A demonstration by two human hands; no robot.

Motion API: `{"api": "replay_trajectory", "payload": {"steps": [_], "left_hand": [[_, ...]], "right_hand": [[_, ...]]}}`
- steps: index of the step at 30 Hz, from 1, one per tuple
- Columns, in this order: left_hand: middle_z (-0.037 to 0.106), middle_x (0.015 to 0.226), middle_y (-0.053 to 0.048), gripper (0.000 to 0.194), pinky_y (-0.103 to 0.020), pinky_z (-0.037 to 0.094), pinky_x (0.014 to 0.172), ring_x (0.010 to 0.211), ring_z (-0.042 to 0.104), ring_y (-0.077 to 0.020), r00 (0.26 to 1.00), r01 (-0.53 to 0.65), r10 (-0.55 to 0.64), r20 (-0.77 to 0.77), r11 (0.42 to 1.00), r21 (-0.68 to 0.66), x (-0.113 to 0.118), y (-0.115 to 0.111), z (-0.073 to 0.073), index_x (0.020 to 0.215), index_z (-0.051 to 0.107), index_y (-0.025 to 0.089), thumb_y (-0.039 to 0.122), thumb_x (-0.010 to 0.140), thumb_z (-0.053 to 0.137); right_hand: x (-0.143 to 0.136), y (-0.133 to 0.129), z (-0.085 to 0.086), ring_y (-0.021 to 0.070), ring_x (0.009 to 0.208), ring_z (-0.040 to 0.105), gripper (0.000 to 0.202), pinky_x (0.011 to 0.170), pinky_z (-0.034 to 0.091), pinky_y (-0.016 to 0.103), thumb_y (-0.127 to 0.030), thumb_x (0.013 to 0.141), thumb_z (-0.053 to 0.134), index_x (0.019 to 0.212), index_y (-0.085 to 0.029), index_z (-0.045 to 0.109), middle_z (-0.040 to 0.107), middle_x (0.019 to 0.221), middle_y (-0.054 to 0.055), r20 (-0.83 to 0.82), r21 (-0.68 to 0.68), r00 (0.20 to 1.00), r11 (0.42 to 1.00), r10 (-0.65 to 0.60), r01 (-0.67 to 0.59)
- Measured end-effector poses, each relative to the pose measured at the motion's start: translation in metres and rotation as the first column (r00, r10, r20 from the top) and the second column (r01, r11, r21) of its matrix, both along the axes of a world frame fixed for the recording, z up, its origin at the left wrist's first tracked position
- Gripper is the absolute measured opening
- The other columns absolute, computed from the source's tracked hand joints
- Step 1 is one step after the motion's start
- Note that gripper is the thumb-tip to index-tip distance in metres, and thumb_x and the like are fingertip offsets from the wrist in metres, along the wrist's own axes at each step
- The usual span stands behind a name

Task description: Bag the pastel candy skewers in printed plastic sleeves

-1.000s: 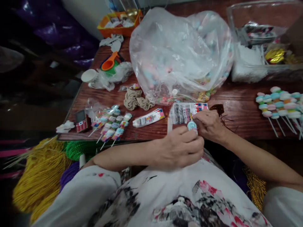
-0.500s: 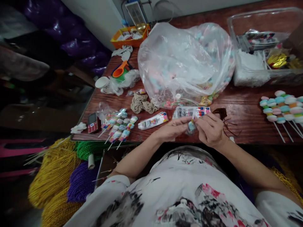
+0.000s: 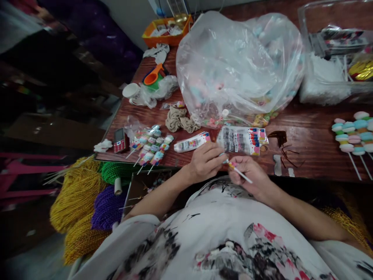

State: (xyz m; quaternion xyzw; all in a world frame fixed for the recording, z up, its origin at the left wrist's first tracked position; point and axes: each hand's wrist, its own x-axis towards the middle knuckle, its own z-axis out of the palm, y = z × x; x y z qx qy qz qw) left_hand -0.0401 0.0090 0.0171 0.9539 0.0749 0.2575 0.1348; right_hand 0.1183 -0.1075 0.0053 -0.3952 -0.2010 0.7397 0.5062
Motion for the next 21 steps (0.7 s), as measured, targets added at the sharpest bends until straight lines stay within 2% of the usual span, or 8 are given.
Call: {"api": "replay_trajectory", "payload": {"steps": [3, 5, 8, 10, 12, 14, 16, 21], "left_hand": [[0.070, 0.093, -0.007, 0.020, -0.035, 0.048, 0.089, 0.094, 0.062, -0.0194, 0.923, -0.089, 0.036, -0.383, 0.988, -0.122, -0.055, -0.008, 0.022, 0.096, 0.068, 0.020, 0.023, 0.092, 0.048], [0.070, 0.092, -0.006, 0.018, -0.034, 0.048, 0.084, 0.091, 0.063, -0.0204, 0.644, -0.246, 0.050, -0.763, 0.958, -0.145, -0.104, -0.008, 0.036, 0.093, 0.069, 0.022, 0.022, 0.089, 0.051], [0.069, 0.092, -0.013, 0.018, -0.039, 0.048, 0.080, 0.094, 0.064, -0.0290, 0.050, -0.538, 0.283, -0.958, 0.816, 0.213, -0.167, -0.008, 0.045, 0.091, 0.071, 0.016, 0.020, 0.082, 0.056], [0.068, 0.099, -0.016, 0.021, -0.042, 0.047, 0.080, 0.100, 0.062, -0.0326, -0.096, -0.583, 0.378, -0.921, 0.729, 0.360, -0.176, -0.011, 0.043, 0.098, 0.069, 0.014, 0.023, 0.082, 0.058], [0.068, 0.105, -0.014, 0.027, -0.039, 0.048, 0.083, 0.101, 0.062, -0.0284, 0.076, -0.579, 0.326, -0.942, 0.784, 0.225, -0.149, -0.017, 0.037, 0.109, 0.066, 0.016, 0.027, 0.086, 0.058], [0.066, 0.112, -0.012, 0.028, -0.035, 0.046, 0.092, 0.106, 0.059, -0.0228, 0.459, -0.443, 0.275, -0.845, 0.895, 0.051, -0.092, -0.021, 0.028, 0.112, 0.064, 0.016, 0.032, 0.095, 0.047], [0.065, 0.109, -0.012, 0.029, -0.035, 0.046, 0.092, 0.103, 0.058, -0.0225, 0.709, -0.248, 0.198, -0.676, 0.968, 0.022, -0.023, -0.020, 0.016, 0.106, 0.065, 0.015, 0.031, 0.098, 0.042], [0.060, 0.108, -0.019, 0.026, -0.035, 0.048, 0.072, 0.104, 0.056, -0.0297, 0.806, -0.063, 0.179, -0.564, 0.974, 0.219, 0.089, -0.016, -0.016, 0.107, 0.063, 0.005, 0.011, 0.091, 0.044]], "right_hand": [[-0.018, -0.008, -0.002, 0.0069, 0.039, 0.038, 0.026, 0.039, 0.029, 0.020, -0.042, 0.079, 0.066, 0.080, -0.017, 0.058, 0.049, 0.050, -0.006, 0.130, 0.060, 0.983, 0.988, 0.131, -0.140], [-0.014, -0.013, -0.008, 0.0089, 0.051, 0.052, 0.025, 0.049, 0.041, 0.021, -0.037, 0.084, 0.064, 0.099, -0.017, 0.064, 0.061, 0.064, -0.002, 0.459, 0.222, 0.885, 0.955, 0.077, -0.198], [0.009, -0.021, -0.021, 0.0131, 0.072, 0.063, 0.018, 0.066, 0.050, 0.025, -0.027, 0.086, 0.062, 0.102, -0.019, 0.068, 0.070, 0.082, 0.004, 0.782, 0.421, 0.598, 0.858, -0.178, -0.294], [0.022, -0.025, -0.030, 0.0128, 0.066, 0.063, 0.013, 0.062, 0.050, 0.025, -0.026, 0.089, 0.058, 0.090, -0.018, 0.068, 0.069, 0.076, 0.004, 0.807, 0.419, 0.551, 0.864, -0.213, -0.278], [0.026, -0.028, -0.036, 0.0106, 0.056, 0.058, 0.018, 0.053, 0.047, 0.022, -0.028, 0.092, 0.054, 0.084, -0.017, 0.067, 0.065, 0.066, 0.000, 0.774, 0.380, 0.599, 0.907, -0.206, -0.179], [0.022, -0.029, -0.038, 0.0099, 0.053, 0.056, 0.019, 0.051, 0.047, 0.022, -0.028, 0.093, 0.053, 0.083, -0.018, 0.066, 0.062, 0.063, -0.001, 0.763, 0.383, 0.593, 0.919, -0.256, -0.096], [0.016, -0.028, -0.036, 0.0107, 0.057, 0.058, 0.016, 0.055, 0.048, 0.023, -0.024, 0.092, 0.054, 0.084, -0.018, 0.066, 0.064, 0.066, 0.000, 0.789, 0.457, 0.509, 0.883, -0.345, -0.109], [0.030, -0.044, -0.032, 0.0127, 0.063, 0.064, 0.014, 0.059, 0.049, 0.024, -0.015, 0.089, 0.054, 0.091, -0.020, 0.067, 0.068, 0.072, 0.002, 0.800, 0.592, 0.254, 0.785, -0.544, -0.185]]}}
